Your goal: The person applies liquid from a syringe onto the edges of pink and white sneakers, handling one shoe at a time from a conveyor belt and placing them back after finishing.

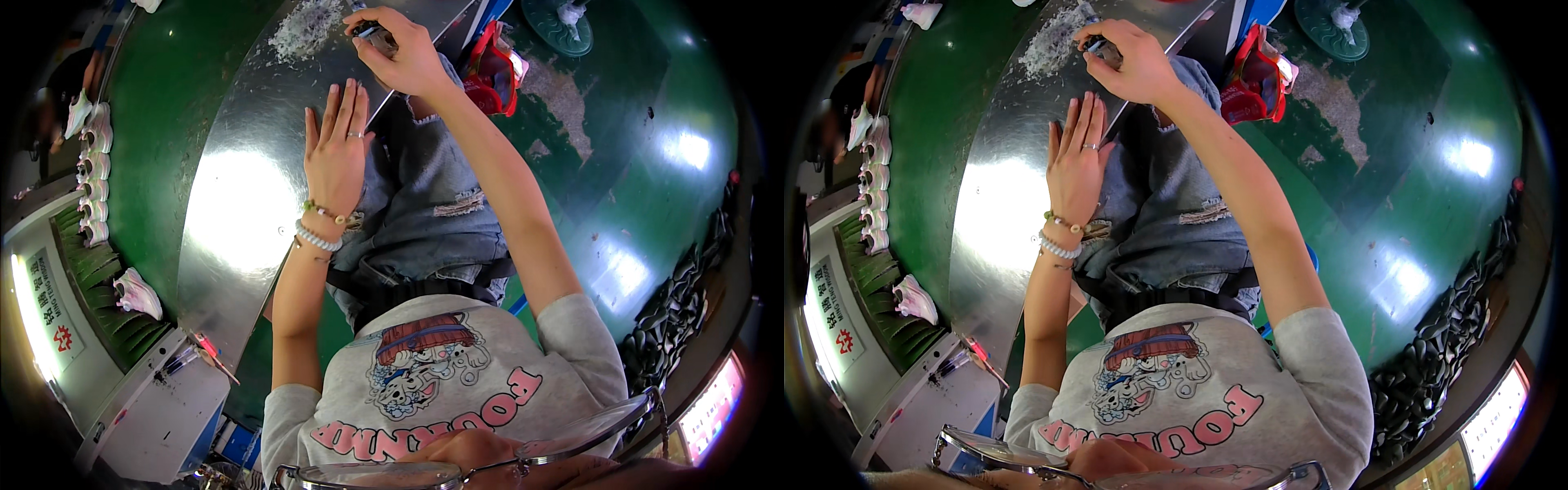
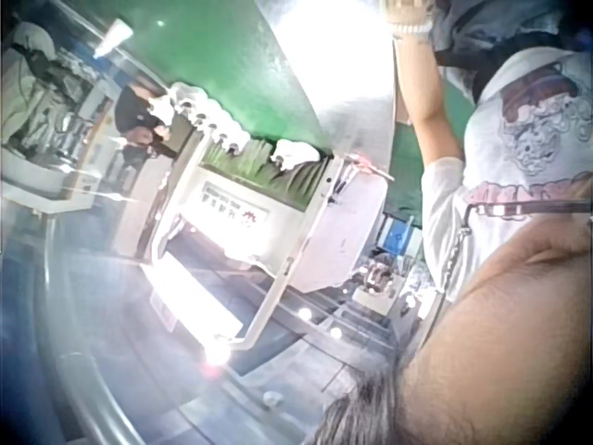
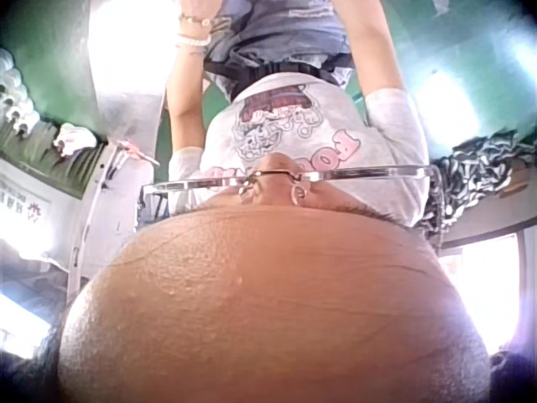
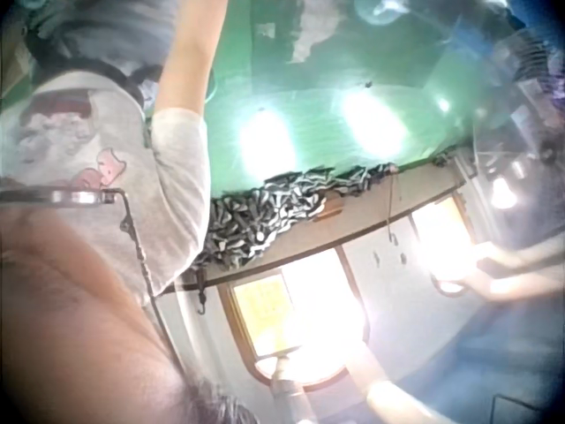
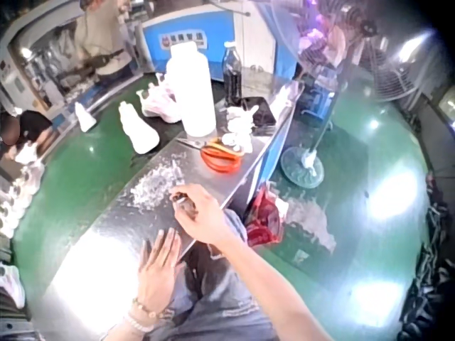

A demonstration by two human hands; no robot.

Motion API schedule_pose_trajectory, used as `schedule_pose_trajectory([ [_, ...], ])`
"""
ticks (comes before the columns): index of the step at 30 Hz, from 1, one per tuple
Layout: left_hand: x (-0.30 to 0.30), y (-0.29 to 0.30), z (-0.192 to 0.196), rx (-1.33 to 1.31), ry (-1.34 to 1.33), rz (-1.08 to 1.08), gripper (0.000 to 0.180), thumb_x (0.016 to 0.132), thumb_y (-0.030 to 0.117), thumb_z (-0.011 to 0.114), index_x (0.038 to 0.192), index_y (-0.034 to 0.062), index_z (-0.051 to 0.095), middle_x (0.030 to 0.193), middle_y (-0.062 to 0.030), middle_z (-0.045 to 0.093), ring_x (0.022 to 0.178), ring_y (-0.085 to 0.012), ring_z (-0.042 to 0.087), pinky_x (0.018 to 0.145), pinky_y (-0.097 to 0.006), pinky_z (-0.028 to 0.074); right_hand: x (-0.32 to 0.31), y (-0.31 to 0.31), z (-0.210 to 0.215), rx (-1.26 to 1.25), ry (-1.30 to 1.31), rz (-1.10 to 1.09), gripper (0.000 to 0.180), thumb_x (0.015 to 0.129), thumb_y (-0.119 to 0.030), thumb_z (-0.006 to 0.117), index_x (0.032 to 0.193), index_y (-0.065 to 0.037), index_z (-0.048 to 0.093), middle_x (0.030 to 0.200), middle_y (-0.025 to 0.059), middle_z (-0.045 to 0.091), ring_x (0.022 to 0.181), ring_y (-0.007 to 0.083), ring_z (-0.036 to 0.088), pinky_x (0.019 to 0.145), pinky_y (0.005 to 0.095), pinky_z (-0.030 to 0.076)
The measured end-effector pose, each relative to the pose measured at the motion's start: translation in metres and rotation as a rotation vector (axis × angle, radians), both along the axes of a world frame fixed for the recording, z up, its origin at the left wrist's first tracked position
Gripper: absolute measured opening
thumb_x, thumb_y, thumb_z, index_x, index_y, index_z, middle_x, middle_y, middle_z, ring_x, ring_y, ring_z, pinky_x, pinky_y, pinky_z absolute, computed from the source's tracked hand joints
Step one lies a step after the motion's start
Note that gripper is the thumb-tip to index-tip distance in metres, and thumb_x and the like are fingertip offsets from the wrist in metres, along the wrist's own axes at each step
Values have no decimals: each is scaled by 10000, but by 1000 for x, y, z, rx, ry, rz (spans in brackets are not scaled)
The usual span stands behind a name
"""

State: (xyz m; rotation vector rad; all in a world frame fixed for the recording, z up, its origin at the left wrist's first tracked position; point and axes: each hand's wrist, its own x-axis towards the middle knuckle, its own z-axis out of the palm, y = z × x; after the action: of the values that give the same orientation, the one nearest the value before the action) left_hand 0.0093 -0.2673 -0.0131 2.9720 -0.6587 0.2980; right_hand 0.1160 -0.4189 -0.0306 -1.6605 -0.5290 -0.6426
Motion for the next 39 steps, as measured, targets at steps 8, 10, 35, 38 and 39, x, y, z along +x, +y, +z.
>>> schedule_pose_trajectory([
  [8, -6, 14, 6, -92, 77, -57, 480, 850, 134, 596, 1315, 93, 481, 1383, -64, 448, 1279, -247, 420, 1038, -428, 362, -3, 0, 0, 24, 185, 53, 276, 748, -89, 645, 1021, -127, 631, 893, 41, 633, 786, 230, 595, 691, 324, 491],
  [10, -4, 9, 5, -104, -3, -64, 432, 849, 165, 613, 1267, 90, 533, 1322, -60, 514, 1232, -246, 477, 1000, -422, 407, 1, -1, -5, 26, 82, 4, 276, 747, -91, 647, 1020, -133, 634, 885, 40, 632, 769, 220, 591, 674, 316, 489],
  [35, -16, 8, 10, -400, 198, 85, 616, 812, 13, 589, 1382, 114, 380, 1303, -154, 508, 1205, -362, 471, 984, -399, 424, -3, -2, -2, -28, 115, 76, 286, 752, -117, 649, 1034, -153, 620, 836, 46, 598, 618, 171, 590, 576, 292, 496],
  [38, -15, 12, 9, -491, 249, 130, 628, 790, 57, 638, 1369, 117, 401, 1270, -140, 539, 1156, -340, 524, 921, -377, 473, -3, -1, -2, -21, 91, 26, 279, 750, -116, 651, 1025, -156, 625, 830, 47, 597, 608, 172, 585, 572, 288, 494],
  [39, -14, 11, 9, -487, 249, 136, 628, 790, 57, 638, 1369, 117, 401, 1270, -140, 539, 1156, -340, 524, 921, -377, 473, -4, -1, -2, -17, 92, 31, 279, 750, -116, 651, 1025, -156, 625, 830, 47, 597, 608, 172, 585, 572, 288, 494],
])
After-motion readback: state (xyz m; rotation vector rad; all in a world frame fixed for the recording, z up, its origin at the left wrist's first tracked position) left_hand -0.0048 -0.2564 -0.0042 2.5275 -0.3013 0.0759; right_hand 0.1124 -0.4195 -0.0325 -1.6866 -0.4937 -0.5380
